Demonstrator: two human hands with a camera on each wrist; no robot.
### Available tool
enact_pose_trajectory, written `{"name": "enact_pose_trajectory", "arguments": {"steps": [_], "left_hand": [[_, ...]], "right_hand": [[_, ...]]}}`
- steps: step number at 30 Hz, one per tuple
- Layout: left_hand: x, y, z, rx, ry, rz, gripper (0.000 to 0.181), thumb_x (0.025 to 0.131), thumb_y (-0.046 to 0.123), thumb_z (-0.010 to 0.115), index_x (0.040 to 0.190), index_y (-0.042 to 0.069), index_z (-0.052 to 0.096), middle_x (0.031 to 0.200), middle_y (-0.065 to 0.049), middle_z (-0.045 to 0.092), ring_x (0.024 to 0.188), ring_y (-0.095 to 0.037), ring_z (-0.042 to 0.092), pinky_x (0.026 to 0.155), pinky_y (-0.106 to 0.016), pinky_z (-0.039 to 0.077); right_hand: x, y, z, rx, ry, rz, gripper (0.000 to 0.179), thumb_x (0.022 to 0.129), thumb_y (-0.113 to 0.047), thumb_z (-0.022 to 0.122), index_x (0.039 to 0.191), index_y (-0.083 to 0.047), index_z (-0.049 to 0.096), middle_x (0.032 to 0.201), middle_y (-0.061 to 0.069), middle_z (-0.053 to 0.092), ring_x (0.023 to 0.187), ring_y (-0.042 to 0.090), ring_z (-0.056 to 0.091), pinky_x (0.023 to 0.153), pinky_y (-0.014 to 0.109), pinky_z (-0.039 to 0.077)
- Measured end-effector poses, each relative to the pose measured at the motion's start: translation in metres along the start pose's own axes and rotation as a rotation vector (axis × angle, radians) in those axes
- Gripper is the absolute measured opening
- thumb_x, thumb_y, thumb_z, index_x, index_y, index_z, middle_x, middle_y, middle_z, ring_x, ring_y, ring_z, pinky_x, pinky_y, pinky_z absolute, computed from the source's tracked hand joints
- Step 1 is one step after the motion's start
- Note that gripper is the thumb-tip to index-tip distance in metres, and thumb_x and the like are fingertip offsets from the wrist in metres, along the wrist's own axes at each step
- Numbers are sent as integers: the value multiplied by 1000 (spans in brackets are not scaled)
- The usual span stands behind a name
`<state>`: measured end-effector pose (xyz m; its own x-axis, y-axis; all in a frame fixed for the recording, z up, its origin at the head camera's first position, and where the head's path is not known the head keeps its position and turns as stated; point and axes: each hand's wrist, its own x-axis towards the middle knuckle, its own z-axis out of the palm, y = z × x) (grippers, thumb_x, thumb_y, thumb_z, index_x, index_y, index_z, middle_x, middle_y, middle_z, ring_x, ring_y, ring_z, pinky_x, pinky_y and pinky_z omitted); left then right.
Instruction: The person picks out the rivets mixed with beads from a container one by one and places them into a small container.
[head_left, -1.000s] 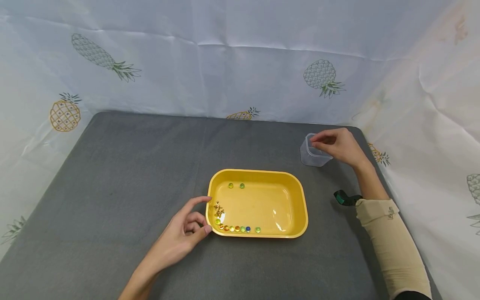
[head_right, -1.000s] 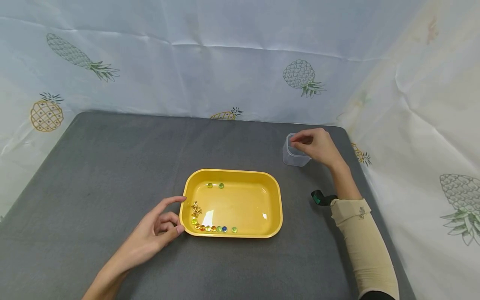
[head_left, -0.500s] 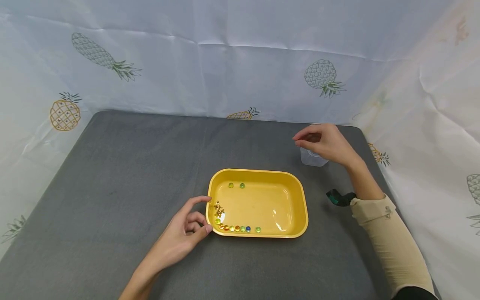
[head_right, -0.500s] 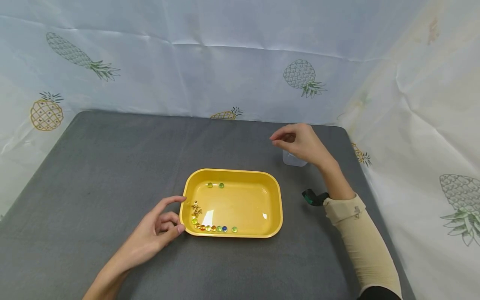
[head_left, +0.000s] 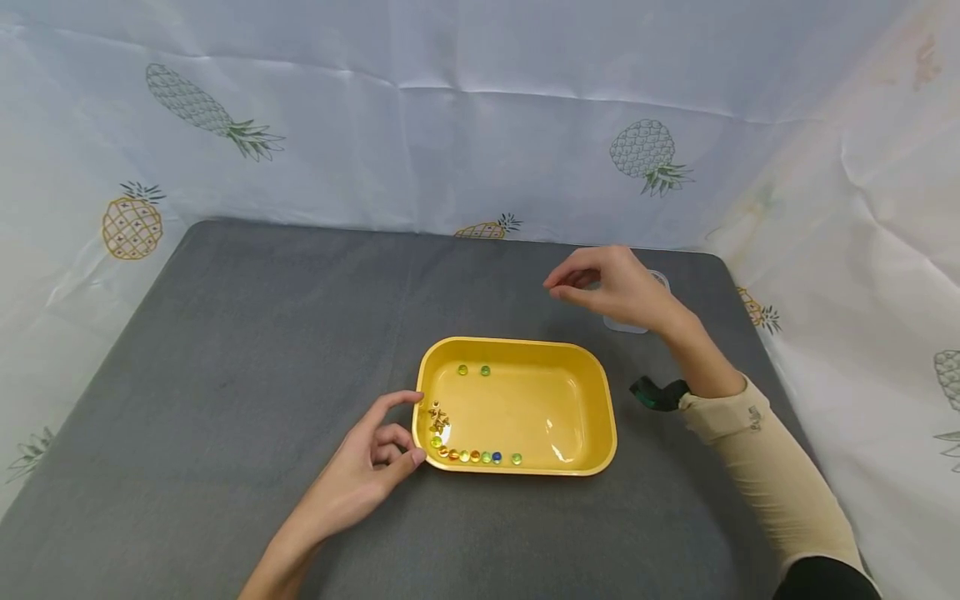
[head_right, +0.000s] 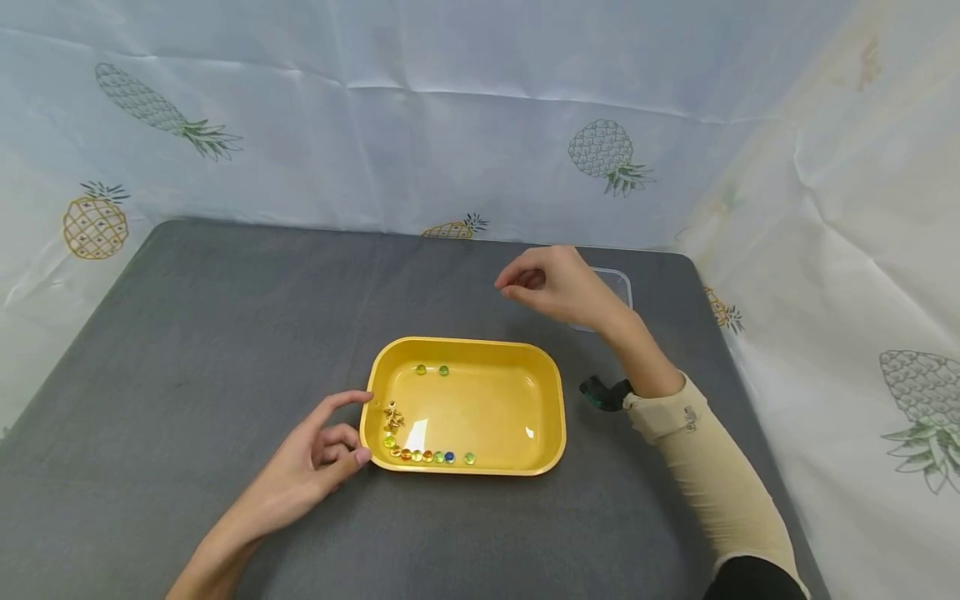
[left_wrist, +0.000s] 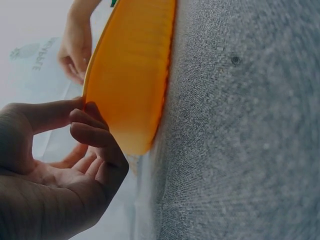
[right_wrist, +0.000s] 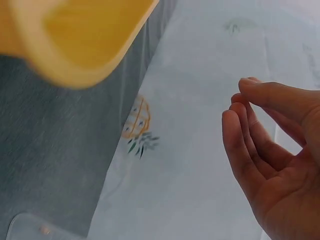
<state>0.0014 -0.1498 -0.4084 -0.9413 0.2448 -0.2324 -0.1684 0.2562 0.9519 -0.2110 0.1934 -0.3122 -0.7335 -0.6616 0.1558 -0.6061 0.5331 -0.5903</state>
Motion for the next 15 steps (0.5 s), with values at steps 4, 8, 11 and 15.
{"name": "enact_pose_trajectory", "arguments": {"steps": [4,8,11,15], "left_hand": [[-1,0,1,-2,2,4,66,101,8,75,158,15,42,95,-16,73,67,-9,59,67,-24,46],[-1,0,1,-7,4,13,66,101,7,74,158,15,42,95,-16,72,67,-10,59,67,-24,46],[-1,0,2,-7,5,14,65,101,6,74,158,15,42,95,-16,72,66,-10,59,66,-24,46],[-1,0,2,-5,10,14,65,101,6,74,157,16,42,95,-16,72,65,-8,58,65,-24,46]], "right_hand": [[7,-11,6,-6,-42,-18,15,98,-5,79,112,-10,83,109,5,81,94,17,75,89,20,60],[15,-23,12,3,-84,-55,16,96,-5,81,111,-12,83,107,2,80,94,14,75,91,33,64],[21,-31,17,30,-114,-90,16,95,-5,82,110,-12,83,106,2,80,94,14,74,92,37,65],[30,-38,26,49,-170,-119,14,96,-7,83,109,-12,83,106,2,80,94,13,74,92,34,64]]}}
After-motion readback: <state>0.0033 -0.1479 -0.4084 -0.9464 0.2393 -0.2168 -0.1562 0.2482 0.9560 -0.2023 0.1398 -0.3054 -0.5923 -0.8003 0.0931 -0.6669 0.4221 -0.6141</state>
